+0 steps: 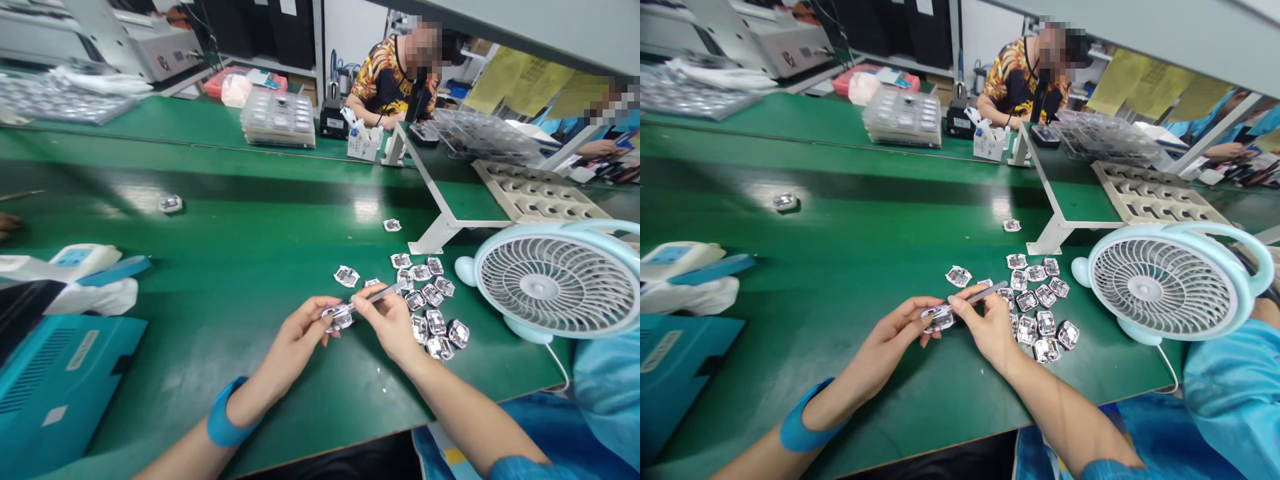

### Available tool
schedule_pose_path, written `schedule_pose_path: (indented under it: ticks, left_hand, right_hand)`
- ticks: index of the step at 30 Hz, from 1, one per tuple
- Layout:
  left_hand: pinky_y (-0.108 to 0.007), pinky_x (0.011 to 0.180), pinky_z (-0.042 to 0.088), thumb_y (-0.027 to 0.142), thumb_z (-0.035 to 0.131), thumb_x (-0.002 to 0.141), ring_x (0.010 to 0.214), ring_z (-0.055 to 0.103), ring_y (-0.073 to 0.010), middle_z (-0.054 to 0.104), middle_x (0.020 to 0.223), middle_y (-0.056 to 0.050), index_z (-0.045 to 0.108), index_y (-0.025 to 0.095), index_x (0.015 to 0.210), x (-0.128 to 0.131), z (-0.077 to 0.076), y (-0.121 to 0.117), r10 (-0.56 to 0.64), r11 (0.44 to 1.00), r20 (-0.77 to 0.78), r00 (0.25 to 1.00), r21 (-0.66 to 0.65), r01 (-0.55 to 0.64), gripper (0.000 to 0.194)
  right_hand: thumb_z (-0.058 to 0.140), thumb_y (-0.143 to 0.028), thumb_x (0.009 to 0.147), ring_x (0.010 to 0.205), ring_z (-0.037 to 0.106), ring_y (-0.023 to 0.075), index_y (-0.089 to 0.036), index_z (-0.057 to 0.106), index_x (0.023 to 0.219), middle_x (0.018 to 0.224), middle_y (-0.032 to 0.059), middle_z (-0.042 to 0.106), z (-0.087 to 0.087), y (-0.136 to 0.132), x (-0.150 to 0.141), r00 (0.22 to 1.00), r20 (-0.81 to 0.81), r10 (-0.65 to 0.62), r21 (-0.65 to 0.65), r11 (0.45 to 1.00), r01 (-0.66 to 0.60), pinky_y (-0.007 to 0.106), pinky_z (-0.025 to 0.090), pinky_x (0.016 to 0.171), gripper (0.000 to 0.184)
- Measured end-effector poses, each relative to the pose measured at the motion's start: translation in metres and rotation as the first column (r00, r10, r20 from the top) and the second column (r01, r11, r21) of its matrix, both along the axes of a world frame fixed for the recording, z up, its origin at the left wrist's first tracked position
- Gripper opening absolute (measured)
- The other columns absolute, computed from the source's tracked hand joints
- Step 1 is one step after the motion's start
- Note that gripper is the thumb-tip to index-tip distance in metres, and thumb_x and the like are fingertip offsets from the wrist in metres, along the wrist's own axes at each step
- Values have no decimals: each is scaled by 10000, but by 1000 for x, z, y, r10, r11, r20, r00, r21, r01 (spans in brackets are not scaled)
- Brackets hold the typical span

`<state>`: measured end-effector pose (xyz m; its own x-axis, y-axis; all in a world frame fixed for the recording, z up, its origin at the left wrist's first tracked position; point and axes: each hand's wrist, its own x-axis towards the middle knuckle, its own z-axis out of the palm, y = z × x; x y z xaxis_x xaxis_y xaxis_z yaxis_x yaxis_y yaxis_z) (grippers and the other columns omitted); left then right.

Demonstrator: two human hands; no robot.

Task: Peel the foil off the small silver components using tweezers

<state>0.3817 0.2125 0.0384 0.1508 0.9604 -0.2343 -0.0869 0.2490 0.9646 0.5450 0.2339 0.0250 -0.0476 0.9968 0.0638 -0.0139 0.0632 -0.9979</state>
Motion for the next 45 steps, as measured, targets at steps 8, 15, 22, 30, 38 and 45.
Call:
schedule_pose_path:
  ticks: [8, 15, 22, 30, 38, 45]
  left_hand:
    - [-256, 572, 433, 335, 623, 807, 640, 569, -157, 648, 722, -17, 638, 174, 980, -1, 0, -1, -31, 999, -36, 999, 30, 32, 237]
    - [-254, 580, 439, 321, 648, 795, 656, 583, -162, 650, 724, -14, 638, 183, 1001, -2, 2, -1, -59, 998, -24, 998, 19, 60, 247]
    - [-255, 588, 433, 316, 650, 790, 661, 587, -159, 662, 751, -19, 638, 182, 1005, -5, 2, 0, -80, 997, -24, 997, 18, 80, 254]
    - [-255, 553, 426, 303, 648, 776, 637, 587, -161, 664, 733, -24, 634, 181, 1019, -8, 1, 2, -99, 994, -35, 994, 38, 101, 272]
    - [-249, 521, 427, 366, 648, 788, 584, 562, -149, 633, 664, -10, 651, 164, 1000, -6, -1, 3, -61, 997, -68, 996, 34, 63, 293]
    - [-243, 519, 403, 394, 569, 863, 588, 534, -140, 631, 674, -18, 638, 157, 981, -7, 2, 0, -1, 1000, 42, 999, -30, 2, 274]
  right_hand:
    - [732, -359, 753, 662, 575, 148, -188, 658, 751, 703, 2, 645, -1, 1, -2, 999, -40, -34, -38, 999, 33, 269, 450, 640, 187]
    - [735, -378, 755, 671, 594, 159, -195, 664, 747, 703, 10, 660, -1, 1, -1, 998, -51, -21, -30, 999, 20, 279, 462, 646, 196]
    - [734, -372, 764, 691, 609, 165, -196, 668, 756, 724, 18, 675, 1, 1, 0, 998, -55, 8, -23, 1000, -9, 283, 470, 663, 189]
    - [734, -389, 767, 704, 621, 177, -202, 658, 759, 730, 23, 681, 2, 0, 0, 997, -69, 19, -8, 1000, -19, 304, 487, 684, 202]
    - [742, -356, 757, 704, 630, 177, -199, 667, 752, 722, 22, 685, 2, 0, -2, 998, -56, -9, 21, 1000, 10, 304, 498, 683, 175]
    - [740, -319, 778, 751, 651, 177, -203, 698, 806, 776, 19, 706, 3, -3, -2, 997, -73, -17, 26, 999, 19, 310, 510, 734, 127]
